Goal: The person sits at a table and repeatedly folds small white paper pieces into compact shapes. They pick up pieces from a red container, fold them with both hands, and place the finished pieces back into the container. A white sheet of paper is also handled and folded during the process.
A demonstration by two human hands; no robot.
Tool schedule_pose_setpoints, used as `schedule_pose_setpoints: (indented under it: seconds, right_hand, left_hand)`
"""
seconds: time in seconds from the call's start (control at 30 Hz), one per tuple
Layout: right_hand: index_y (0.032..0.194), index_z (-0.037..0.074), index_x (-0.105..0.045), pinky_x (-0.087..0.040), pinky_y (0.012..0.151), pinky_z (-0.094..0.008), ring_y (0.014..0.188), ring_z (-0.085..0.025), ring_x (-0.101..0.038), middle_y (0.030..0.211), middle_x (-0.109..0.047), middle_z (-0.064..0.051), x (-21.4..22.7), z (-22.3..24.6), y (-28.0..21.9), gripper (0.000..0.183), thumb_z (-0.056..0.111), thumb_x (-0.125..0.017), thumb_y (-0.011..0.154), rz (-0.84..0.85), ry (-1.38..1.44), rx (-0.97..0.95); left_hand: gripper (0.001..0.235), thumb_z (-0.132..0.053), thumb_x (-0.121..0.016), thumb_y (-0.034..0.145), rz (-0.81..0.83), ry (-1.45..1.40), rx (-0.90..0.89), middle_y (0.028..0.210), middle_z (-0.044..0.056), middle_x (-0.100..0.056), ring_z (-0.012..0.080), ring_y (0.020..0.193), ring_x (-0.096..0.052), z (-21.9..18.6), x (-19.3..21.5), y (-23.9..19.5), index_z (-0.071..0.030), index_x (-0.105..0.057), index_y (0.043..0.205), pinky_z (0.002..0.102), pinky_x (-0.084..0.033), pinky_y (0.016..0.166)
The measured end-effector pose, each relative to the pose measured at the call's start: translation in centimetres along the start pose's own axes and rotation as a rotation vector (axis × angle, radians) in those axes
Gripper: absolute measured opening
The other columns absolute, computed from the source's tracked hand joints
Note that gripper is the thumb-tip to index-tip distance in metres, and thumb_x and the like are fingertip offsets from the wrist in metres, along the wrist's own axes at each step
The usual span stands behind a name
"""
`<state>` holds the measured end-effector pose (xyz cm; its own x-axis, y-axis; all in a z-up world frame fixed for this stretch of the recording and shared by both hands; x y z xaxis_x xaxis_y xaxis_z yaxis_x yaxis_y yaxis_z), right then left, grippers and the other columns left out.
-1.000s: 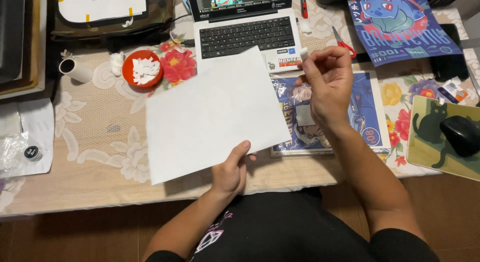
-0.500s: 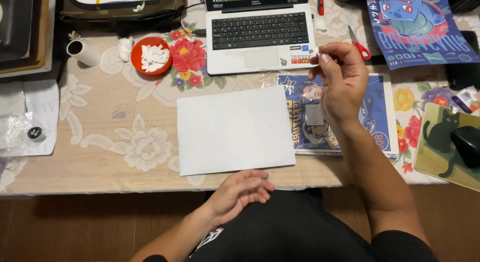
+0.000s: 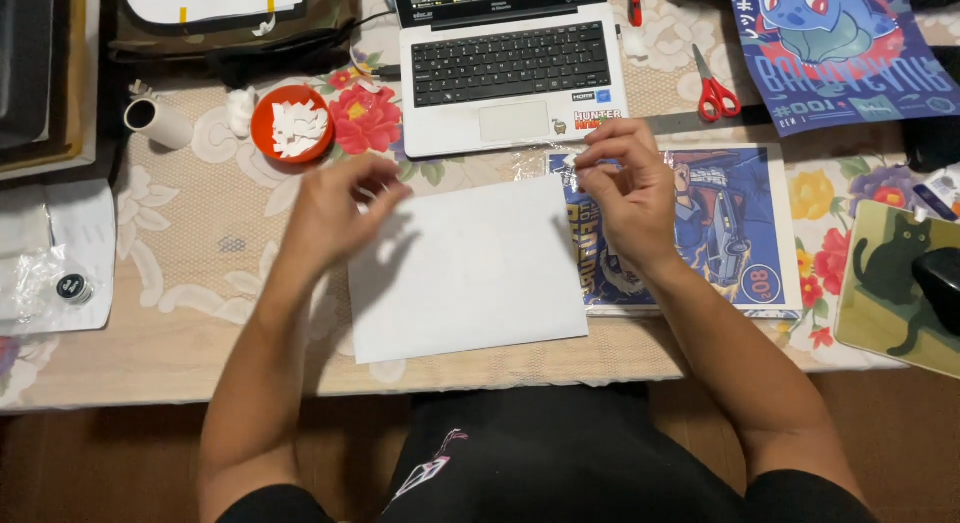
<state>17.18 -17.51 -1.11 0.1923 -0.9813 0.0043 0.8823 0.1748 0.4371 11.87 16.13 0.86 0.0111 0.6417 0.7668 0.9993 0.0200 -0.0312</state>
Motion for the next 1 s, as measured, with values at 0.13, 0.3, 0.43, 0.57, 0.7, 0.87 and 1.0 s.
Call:
schedule_pose_setpoints:
  seconds: [0.13, 0.3, 0.43, 0.57, 0.7, 0.87, 1.0]
  right_hand:
    - [0.112, 0.008, -0.074, -0.064, 0.09, -0.028, 0.124, -0.02, -0.061, 0.13, -0.057, -0.009, -0.2, -2.2, -0.3, 0.006, 0.003, -0.073, 0.11, 0.043, -0.024, -0.062]
    - [0.111, 0.003, -0.075, -0.063, 0.075, -0.027, 0.089, -0.017, -0.067, 0.121, -0.064, -0.01, -0.8, -3.8, -0.4, 0.007, -0.001, -0.071, 0.11, 0.043, 0.128, -0.15]
    - [0.113, 0.001, -0.075, -0.07, 0.082, -0.032, 0.091, -0.022, -0.073, 0.122, -0.065, -0.011, -0.9, -4.3, -0.5, 0.006, 0.001, -0.07, 0.111, 0.04, 0.165, -0.226]
    - [0.114, -0.002, -0.074, -0.075, 0.089, -0.035, 0.093, -0.023, -0.076, 0.121, -0.066, -0.012, -1.0, -4.8, -0.4, 0.011, 0.008, -0.071, 0.112, 0.028, 0.18, -0.262]
    - [0.118, -0.003, -0.076, -0.076, 0.093, -0.035, 0.094, -0.022, -0.077, 0.122, -0.066, -0.011, -1.1, -4.6, -0.3, 0.019, 0.015, -0.071, 0.113, 0.029, 0.184, -0.276]
    - [0.123, -0.001, -0.076, -0.074, 0.096, -0.034, 0.098, -0.022, -0.078, 0.126, -0.067, -0.01, -1.3, -4.1, -0.4, 0.021, 0.017, -0.069, 0.115, 0.057, 0.173, -0.272]
    - [0.13, 0.004, -0.077, -0.072, 0.096, -0.032, 0.102, -0.017, -0.077, 0.135, -0.067, -0.01, -1.6, -3.8, -0.5, 0.02, 0.002, -0.071, 0.111, 0.086, 0.131, -0.243]
  left_hand:
    - [0.012, 0.001, -0.075, 0.103, -0.265, 0.265, -0.209, 0.092, 0.011, -0.083, 0.0278, 0.083, -0.074, 5.8, 2.8, 11.1, -0.003, -0.086, 0.103, 0.045, -0.059, 0.075]
    - [0.021, 0.002, -0.078, 0.096, -0.199, 0.562, -0.141, 0.09, 0.017, -0.085, 0.0418, 0.086, -0.078, 12.6, 1.2, 21.7, -0.007, -0.093, 0.108, 0.052, -0.065, 0.067]
    - [0.013, -0.003, -0.084, 0.094, -0.165, 0.606, -0.037, 0.085, 0.019, -0.083, 0.0434, 0.081, -0.079, 13.5, -0.4, 23.3, -0.006, -0.093, 0.103, 0.051, -0.069, 0.068]
    - [0.028, -0.022, -0.093, 0.102, -0.188, 0.565, 0.137, 0.084, 0.019, -0.078, 0.0409, 0.082, -0.076, 14.8, -1.0, 23.6, -0.001, -0.081, 0.089, 0.051, -0.066, 0.07]
    - [0.04, -0.029, -0.106, 0.091, -0.256, 0.459, 0.276, 0.089, 0.014, -0.078, 0.0356, 0.087, -0.078, 15.1, -0.7, 23.3, -0.003, -0.077, 0.086, 0.045, -0.07, 0.072]
    - [0.025, -0.017, -0.098, 0.091, -0.31, 0.413, 0.32, 0.095, 0.017, -0.079, 0.0384, 0.092, -0.079, 15.9, -0.7, 23.1, -0.003, -0.077, 0.089, 0.047, -0.069, 0.069]
    - [0.014, 0.001, -0.088, 0.089, -0.307, 0.385, 0.379, 0.093, 0.015, -0.076, 0.0342, 0.087, -0.076, 15.9, -0.6, 22.9, -0.004, -0.076, 0.084, 0.044, -0.066, 0.062]
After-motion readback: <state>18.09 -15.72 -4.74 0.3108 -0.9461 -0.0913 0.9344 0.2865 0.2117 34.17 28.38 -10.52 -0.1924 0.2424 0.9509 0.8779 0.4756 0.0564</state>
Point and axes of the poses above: each hand's wrist, its own y-axis towards the middle knuckle, its own x-axis out of the back of the hand, z = x × y, the point moved 8 cm from there along y, towards the middle knuckle
